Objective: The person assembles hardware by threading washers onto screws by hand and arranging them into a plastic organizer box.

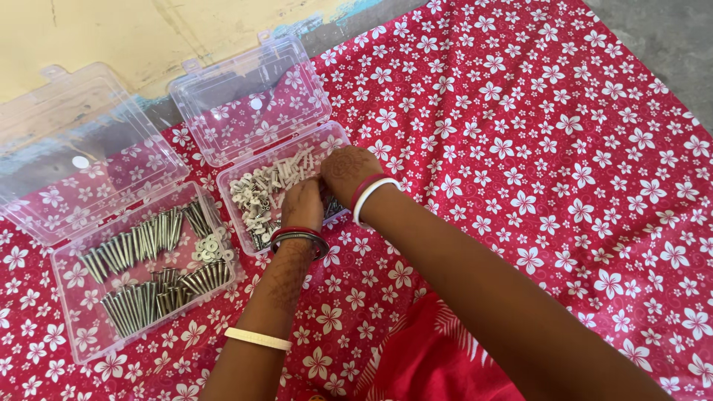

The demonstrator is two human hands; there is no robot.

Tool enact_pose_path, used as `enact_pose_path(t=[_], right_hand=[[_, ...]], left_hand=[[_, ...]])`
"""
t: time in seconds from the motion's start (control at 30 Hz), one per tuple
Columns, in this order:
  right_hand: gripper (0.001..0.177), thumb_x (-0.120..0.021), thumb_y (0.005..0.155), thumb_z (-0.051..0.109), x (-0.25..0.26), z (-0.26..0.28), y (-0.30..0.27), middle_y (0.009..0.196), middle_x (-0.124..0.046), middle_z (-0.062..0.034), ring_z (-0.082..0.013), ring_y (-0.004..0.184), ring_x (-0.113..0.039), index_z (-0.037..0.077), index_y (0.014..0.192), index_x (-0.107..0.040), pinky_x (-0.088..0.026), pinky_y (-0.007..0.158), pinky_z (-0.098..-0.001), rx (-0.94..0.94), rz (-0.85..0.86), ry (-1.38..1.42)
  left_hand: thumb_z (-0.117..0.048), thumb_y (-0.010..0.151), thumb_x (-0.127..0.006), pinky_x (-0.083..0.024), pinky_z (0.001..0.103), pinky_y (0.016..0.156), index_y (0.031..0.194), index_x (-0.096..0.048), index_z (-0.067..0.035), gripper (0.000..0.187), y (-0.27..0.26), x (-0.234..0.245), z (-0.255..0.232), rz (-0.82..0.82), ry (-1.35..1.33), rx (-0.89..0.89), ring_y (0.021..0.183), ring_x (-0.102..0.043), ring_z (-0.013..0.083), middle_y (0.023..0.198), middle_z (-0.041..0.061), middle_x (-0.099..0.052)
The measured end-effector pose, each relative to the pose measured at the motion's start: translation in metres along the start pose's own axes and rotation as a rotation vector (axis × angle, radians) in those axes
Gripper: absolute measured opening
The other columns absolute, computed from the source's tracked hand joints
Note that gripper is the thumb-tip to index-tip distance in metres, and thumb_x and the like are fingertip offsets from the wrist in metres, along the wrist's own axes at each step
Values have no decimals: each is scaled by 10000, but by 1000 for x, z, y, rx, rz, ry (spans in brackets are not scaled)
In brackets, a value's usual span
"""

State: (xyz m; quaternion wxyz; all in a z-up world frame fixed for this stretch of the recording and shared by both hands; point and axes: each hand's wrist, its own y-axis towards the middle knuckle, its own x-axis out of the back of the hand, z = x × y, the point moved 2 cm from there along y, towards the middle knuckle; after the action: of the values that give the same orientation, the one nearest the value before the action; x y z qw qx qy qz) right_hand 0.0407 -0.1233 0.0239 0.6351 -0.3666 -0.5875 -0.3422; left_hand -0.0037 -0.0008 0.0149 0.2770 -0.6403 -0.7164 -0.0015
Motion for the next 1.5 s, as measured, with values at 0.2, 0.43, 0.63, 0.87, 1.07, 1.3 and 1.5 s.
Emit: enact_pose_path(t=[0.2, 0.43, 0.63, 0.87, 1.07, 1.3, 1.5], right_hand=[[202, -632, 909, 175, 12, -8, -4, 1042, -740, -204, -361, 989, -720, 56, 1026, -746, -570, 844, -480, -103, 27, 162], [182, -636, 893, 172, -3, -19, -2, 986, -730, -188, -357, 975, -698, 51, 1008, -708, -544, 854, -497, -74, -201, 225], [177, -630, 888, 199, -12, -15, 2, 1015, -726, -157, -345, 1009, -692, 86, 1004, -700, -542, 874, -495, -46, -147, 165], [180, -619, 928, 220, -10, -13, -6, 1026, -715, -163, -340, 1016, -679, 77, 1029, -664, -528, 894, -486, -51, -136, 180], [180, -638, 912, 226, -8, -13, -6, 987, -719, -172, -348, 973, -688, 71, 992, -682, -533, 871, -493, -46, -153, 208], [153, -712, 849, 229, 26, -12, -21, 881, -743, -161, -353, 859, -710, 99, 870, -789, -553, 797, -497, -91, -201, 440], [166, -708, 851, 198, 61, -6, -25, 917, -780, -122, -306, 841, -747, 116, 961, -802, -580, 802, -440, -102, -216, 635]], left_hand=[[-194, 964, -466, -518, 277, 963, 1233, -721, 6, 421, 20, -14, 25, 113, -339, -30, 1066, -722, 167, 1169, 111, -784], [-89, 942, -454, -528, 284, 997, 1309, -666, -5, 432, 23, -16, 34, 80, -277, -22, 1113, -718, 163, 1254, 97, -745], [-65, 931, -471, -517, 283, 1032, 1295, -680, -4, 424, 15, -14, 22, 77, -226, -62, 1160, -713, 171, 1262, 104, -747], [-37, 918, -465, -503, 280, 1043, 1275, -705, -38, 430, 2, -8, 6, 77, -125, -45, 1154, -716, 157, 1244, 77, -759], [-8, 913, -499, -509, 281, 1023, 1264, -706, -39, 408, 7, -9, 13, 72, -83, -94, 1126, -725, 154, 1216, 79, -772], [-133, 911, -653, -530, 274, 922, 1192, -772, -144, 306, -8, 3, -7, -84, 41, -10, 991, -743, 142, 1102, 55, -795], [-190, 898, -762, -552, 267, 760, 1079, -814, -104, 207, -15, 22, -15, -147, 68, -62, 778, -748, 131, 919, 67, -810]])
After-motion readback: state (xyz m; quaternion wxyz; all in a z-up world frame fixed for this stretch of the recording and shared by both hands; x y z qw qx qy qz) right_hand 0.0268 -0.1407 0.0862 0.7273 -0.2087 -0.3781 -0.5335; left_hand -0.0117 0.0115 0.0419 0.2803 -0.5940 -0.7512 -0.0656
